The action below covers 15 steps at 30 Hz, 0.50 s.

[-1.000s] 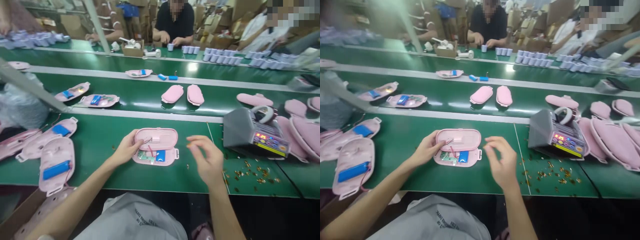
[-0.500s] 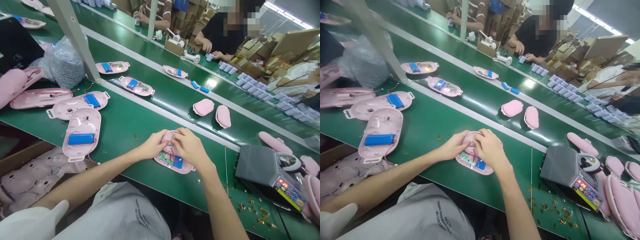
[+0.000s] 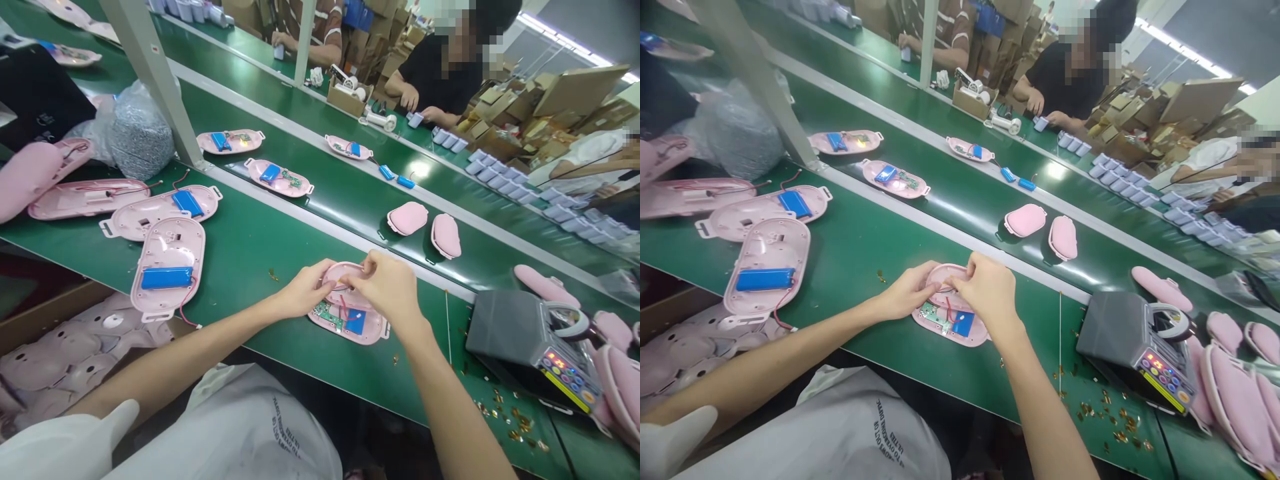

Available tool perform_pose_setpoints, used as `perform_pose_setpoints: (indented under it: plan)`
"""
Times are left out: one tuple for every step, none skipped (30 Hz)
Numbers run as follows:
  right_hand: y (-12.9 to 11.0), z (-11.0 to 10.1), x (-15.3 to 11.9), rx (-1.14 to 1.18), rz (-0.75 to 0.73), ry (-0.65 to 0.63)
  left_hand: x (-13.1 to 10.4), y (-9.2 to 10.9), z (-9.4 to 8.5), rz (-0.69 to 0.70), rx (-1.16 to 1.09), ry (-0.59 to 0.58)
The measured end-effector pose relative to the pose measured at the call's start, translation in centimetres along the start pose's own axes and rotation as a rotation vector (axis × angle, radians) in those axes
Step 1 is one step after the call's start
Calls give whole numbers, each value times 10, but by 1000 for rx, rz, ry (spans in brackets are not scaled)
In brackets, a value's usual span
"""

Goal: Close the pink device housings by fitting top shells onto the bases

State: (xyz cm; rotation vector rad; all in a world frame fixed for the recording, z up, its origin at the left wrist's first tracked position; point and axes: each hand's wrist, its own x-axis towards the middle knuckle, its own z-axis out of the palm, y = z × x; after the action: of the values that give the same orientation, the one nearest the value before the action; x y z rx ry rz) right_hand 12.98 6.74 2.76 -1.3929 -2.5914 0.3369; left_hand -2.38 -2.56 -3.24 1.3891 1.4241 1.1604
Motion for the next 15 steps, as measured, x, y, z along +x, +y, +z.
perform_pose_setpoints:
  plan:
    - [4,-1,0,98,38,-11,-1,0,1,-8,8,2]
    - [7,-2,-1,189,48,-22,-1,0,1,-17,15,4]
    - [10,-2,-2,256,36,-25,-1,0,2,-24,18,6]
    - [11,-1,-2,295,7,-23,0,-1,3,-28,16,8]
    - [12,0,-3,312,-28,-22,1,-3,3,-28,6,9]
    - [12,1,-3,315,-64,-24,2,-4,3,-26,-12,2]
    - [12,3,-3,315,-96,-29,3,-5,2,-25,-35,-11]
    - [12,4,-3,320,-122,-37,4,-6,2,-24,-57,-25]
    - [12,6,-3,329,-141,-44,4,-7,1,-20,-70,-40]
    - [13,7,-5,333,-156,-40,4,-7,0,-12,-65,-52]
    - [14,7,-7,327,-178,-17,3,-7,-1,1,-40,-63]
    - [15,8,-12,315,-217,27,1,-6,-2,21,1,-67]
    - [16,9,-18,298,-276,91,-1,-5,-3,46,48,-68]
    - [17,9,-26,276,-350,173,-4,-5,-4,73,91,-75]
    - [17,10,-35,251,-429,257,-6,-5,-4,104,130,-93]
